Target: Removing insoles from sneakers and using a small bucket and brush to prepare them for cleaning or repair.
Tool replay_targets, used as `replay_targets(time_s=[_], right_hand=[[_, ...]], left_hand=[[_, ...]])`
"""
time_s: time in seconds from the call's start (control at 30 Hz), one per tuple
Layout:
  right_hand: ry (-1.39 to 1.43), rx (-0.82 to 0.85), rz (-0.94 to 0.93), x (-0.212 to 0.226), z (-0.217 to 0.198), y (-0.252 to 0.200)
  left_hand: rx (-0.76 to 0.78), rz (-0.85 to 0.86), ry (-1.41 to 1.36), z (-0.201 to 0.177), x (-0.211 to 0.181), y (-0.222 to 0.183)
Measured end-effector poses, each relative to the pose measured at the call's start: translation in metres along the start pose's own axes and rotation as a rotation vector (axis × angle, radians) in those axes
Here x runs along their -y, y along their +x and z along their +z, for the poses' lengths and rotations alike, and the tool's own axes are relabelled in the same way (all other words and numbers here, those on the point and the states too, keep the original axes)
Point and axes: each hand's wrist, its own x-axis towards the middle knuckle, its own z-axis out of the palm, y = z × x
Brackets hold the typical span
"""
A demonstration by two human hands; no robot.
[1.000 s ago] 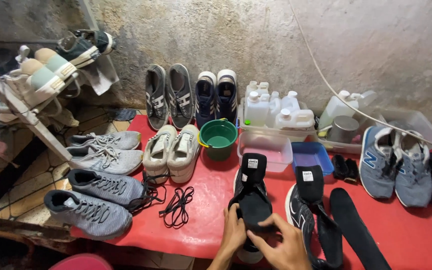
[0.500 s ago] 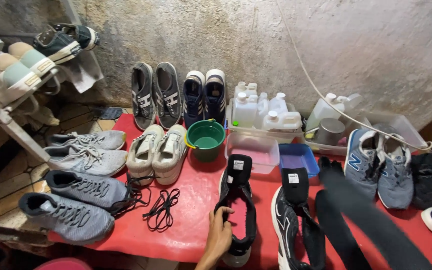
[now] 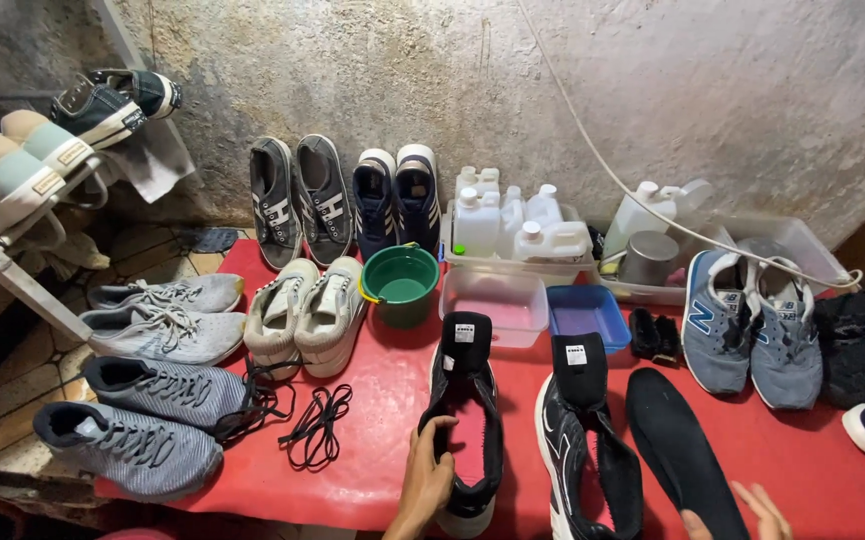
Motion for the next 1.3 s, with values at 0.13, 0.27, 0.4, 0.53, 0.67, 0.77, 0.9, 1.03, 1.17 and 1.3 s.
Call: replay_targets(time_s=[0.13, 0.27, 0.4, 0.53, 0.67, 0.77, 0.9, 1.03, 1.17, 1.3], right_hand=[[0.134, 0.069, -0.036, 0.119, -0.032, -0.01], [0.249, 0.066, -0.043, 0.165, -0.033, -0.021], [0.219, 0.071, -0.063, 0.149, -0.013, -0.034], [0.328, 0.269, -0.061, 0.128, 0.004, -0.041], [0.634, 0.411, 0.004, 0.128, 0.014, -0.047], [0.724, 0.57, 0.221, 0.104, 0.033, -0.048], [0.639, 0.8, 0.22, 0.071, 0.038, -0.047], [0.601, 0.802, 0.016, 0.04, 0.055, -0.05], [0.577, 0.727, 0.2, 0.028, 0.071, -0.05], [0.735, 0.99, 0.299, 0.015, 0.091, -0.055]], left_hand=[[-0.014, 0.043, -0.073, -0.002, -0.001, -0.005], [-0.061, 0.262, -0.069, -0.004, 0.018, -0.003], [-0.229, 0.249, -0.014, 0.001, 0.07, 0.01], [-0.417, 0.554, -0.082, 0.012, 0.083, -0.005], [-0.544, 0.632, 0.071, 0.02, 0.116, 0.0], [-0.543, 0.435, 0.054, -0.002, 0.092, -0.002], [-0.281, 0.228, -0.003, -0.05, 0.033, -0.009], [-0.173, 0.064, 0.031, -0.077, 0.007, -0.001], [-0.242, 0.187, 0.212, -0.068, 0.031, 0.008], [-0.528, 0.907, 0.125, -0.032, -0.043, -0.044]])
